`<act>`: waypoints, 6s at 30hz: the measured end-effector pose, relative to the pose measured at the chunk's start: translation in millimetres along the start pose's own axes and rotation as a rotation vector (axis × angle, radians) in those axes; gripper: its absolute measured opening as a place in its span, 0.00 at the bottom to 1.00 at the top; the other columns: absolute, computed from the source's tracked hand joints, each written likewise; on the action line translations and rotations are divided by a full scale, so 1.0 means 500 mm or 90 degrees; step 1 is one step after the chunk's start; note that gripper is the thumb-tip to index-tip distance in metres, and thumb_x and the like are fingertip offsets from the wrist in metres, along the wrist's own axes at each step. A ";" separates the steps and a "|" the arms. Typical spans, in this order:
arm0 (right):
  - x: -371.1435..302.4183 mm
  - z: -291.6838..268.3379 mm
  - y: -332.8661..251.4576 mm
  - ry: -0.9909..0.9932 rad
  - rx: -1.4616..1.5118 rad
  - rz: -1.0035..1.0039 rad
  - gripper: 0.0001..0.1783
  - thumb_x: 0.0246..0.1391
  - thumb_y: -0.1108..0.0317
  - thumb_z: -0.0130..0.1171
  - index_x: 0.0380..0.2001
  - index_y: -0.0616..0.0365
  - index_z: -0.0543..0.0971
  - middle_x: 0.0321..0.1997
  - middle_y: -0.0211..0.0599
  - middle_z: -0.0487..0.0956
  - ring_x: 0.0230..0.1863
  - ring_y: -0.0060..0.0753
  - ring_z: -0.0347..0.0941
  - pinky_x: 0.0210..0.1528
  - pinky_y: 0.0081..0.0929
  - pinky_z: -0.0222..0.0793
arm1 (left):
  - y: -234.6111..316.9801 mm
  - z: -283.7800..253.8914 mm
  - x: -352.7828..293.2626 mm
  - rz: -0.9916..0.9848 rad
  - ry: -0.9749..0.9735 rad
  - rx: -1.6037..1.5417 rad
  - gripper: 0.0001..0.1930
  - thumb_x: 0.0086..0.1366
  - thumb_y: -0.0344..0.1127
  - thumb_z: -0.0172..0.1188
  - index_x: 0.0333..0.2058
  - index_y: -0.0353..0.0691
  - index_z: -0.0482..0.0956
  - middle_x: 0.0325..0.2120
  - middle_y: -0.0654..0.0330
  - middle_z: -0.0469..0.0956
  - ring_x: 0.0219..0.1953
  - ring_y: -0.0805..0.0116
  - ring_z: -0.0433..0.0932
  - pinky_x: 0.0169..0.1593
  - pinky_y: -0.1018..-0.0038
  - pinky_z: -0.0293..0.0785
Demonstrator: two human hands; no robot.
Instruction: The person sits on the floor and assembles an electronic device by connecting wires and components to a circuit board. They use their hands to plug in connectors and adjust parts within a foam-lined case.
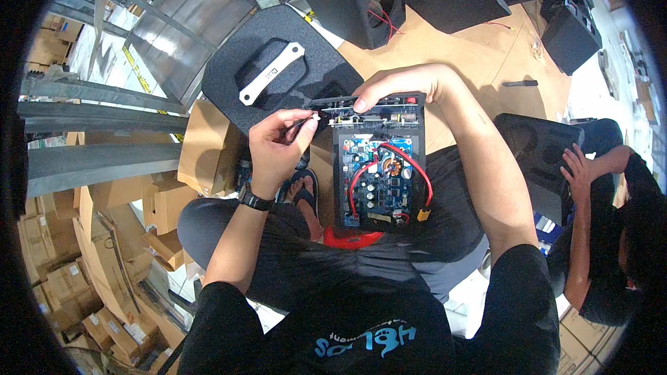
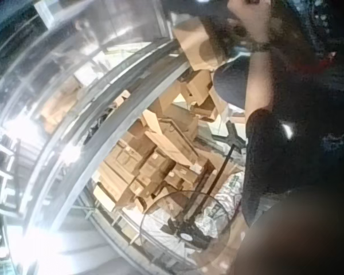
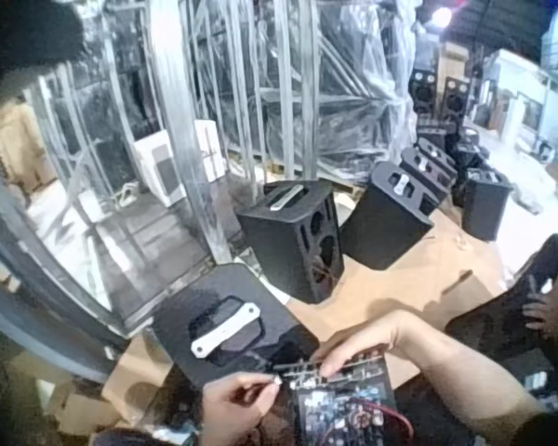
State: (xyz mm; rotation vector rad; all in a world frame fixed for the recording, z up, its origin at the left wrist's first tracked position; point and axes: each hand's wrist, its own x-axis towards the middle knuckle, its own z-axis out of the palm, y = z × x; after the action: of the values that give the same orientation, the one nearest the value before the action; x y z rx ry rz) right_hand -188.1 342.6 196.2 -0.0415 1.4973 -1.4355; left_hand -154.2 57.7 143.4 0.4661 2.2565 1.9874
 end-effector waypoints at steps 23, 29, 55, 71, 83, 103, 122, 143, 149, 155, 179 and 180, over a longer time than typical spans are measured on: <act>-0.003 -0.014 0.003 0.029 -0.018 0.010 0.42 0.50 0.46 0.71 0.60 0.67 0.78 0.53 0.45 0.84 0.53 0.29 0.81 0.58 0.25 0.72 | -0.010 -0.020 0.042 0.249 -0.011 0.216 0.09 0.61 0.23 0.67 0.40 0.37 0.84 0.35 0.53 0.85 0.36 0.56 0.83 0.41 0.66 0.78; -0.008 -0.015 0.002 0.063 -0.041 0.005 0.42 0.51 0.46 0.71 0.61 0.67 0.76 0.53 0.45 0.84 0.52 0.29 0.81 0.57 0.25 0.74 | -0.008 -0.012 0.043 0.286 0.004 0.182 0.08 0.59 0.22 0.68 0.38 0.37 0.85 0.34 0.54 0.85 0.35 0.56 0.83 0.40 0.67 0.78; 0.010 -0.004 -0.018 -0.051 -0.076 0.029 0.42 0.52 0.43 0.67 0.60 0.69 0.76 0.51 0.42 0.82 0.52 0.28 0.76 0.58 0.24 0.69 | -0.005 -0.014 0.030 -0.494 -0.170 -0.291 0.09 0.66 0.32 0.70 0.43 0.38 0.86 0.28 0.65 0.83 0.27 0.84 0.77 0.27 0.88 0.70; 0.003 0.010 -0.018 -0.017 -0.068 0.024 0.37 0.53 0.44 0.70 0.55 0.62 0.77 0.47 0.36 0.83 0.48 0.23 0.78 0.50 0.24 0.74 | 0.012 -0.010 0.029 -0.428 -0.153 -0.231 0.11 0.67 0.31 0.69 0.46 0.36 0.85 0.32 0.64 0.84 0.28 0.84 0.77 0.29 0.88 0.70; 0.007 0.019 -0.018 -0.022 -0.129 0.022 0.33 0.52 0.42 0.71 0.49 0.59 0.78 0.42 0.33 0.81 0.46 0.23 0.76 0.47 0.23 0.71 | -0.002 -0.023 0.023 -0.498 -0.243 -0.264 0.10 0.69 0.34 0.68 0.46 0.38 0.86 0.29 0.71 0.81 0.26 0.86 0.72 0.29 0.87 0.67; 0.028 0.027 -0.005 -0.040 -0.155 0.046 0.33 0.51 0.45 0.70 0.52 0.58 0.76 0.38 0.31 0.81 0.42 0.20 0.76 0.45 0.22 0.70 | -0.014 -0.054 0.044 -0.356 -0.368 -0.076 0.12 0.66 0.38 0.71 0.42 0.35 0.87 0.34 0.69 0.84 0.36 0.84 0.76 0.42 0.82 0.73; 0.030 0.014 0.010 -0.053 -0.044 0.063 0.34 0.51 0.49 0.70 0.52 0.67 0.81 0.43 0.38 0.85 0.42 0.22 0.81 0.46 0.20 0.76 | -0.015 -0.054 0.030 -0.249 -0.383 0.016 0.10 0.67 0.33 0.70 0.42 0.33 0.88 0.33 0.66 0.85 0.35 0.82 0.78 0.41 0.80 0.74; 0.014 0.004 0.013 -0.050 0.031 0.014 0.22 0.56 0.49 0.68 0.40 0.58 0.85 0.37 0.27 0.86 0.37 0.16 0.81 0.41 0.16 0.75 | 0.012 -0.014 -0.011 0.148 -0.154 0.124 0.04 0.61 0.22 0.67 0.35 0.34 0.86 0.33 0.55 0.86 0.37 0.65 0.85 0.43 0.74 0.78; 0.018 0.007 0.013 -0.063 0.048 0.028 0.22 0.56 0.48 0.68 0.37 0.58 0.85 0.34 0.26 0.85 0.35 0.15 0.80 0.40 0.17 0.75 | 0.024 -0.003 -0.028 0.055 -0.130 0.091 0.03 0.65 0.23 0.64 0.36 0.33 0.85 0.34 0.55 0.85 0.38 0.65 0.84 0.44 0.73 0.77; 0.029 0.002 0.019 -0.095 0.060 0.047 0.29 0.53 0.51 0.70 0.48 0.63 0.80 0.39 0.32 0.84 0.38 0.17 0.80 0.40 0.18 0.76 | 0.024 0.004 -0.031 0.085 -0.106 0.128 0.02 0.66 0.25 0.63 0.36 0.34 0.84 0.35 0.54 0.85 0.38 0.62 0.85 0.44 0.71 0.77; 0.025 0.015 0.013 -0.045 0.001 0.053 0.25 0.53 0.47 0.71 0.41 0.57 0.81 0.36 0.27 0.82 0.38 0.16 0.79 0.40 0.18 0.74 | 0.032 -0.016 -0.022 0.080 -0.139 0.195 0.07 0.59 0.27 0.70 0.37 0.38 0.85 0.32 0.58 0.85 0.35 0.61 0.83 0.40 0.70 0.77; 0.023 0.015 0.009 -0.053 0.006 0.056 0.25 0.55 0.48 0.71 0.43 0.58 0.79 0.36 0.28 0.82 0.38 0.15 0.79 0.39 0.17 0.74 | 0.032 -0.018 -0.018 0.091 -0.145 0.188 0.06 0.59 0.27 0.70 0.36 0.38 0.85 0.32 0.58 0.85 0.35 0.61 0.83 0.40 0.70 0.77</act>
State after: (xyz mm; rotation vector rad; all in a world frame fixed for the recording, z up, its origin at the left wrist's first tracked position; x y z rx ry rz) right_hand -186.2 331.1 187.3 -0.0286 1.4072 -1.3538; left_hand -145.4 48.1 159.4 0.8576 2.4320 1.5619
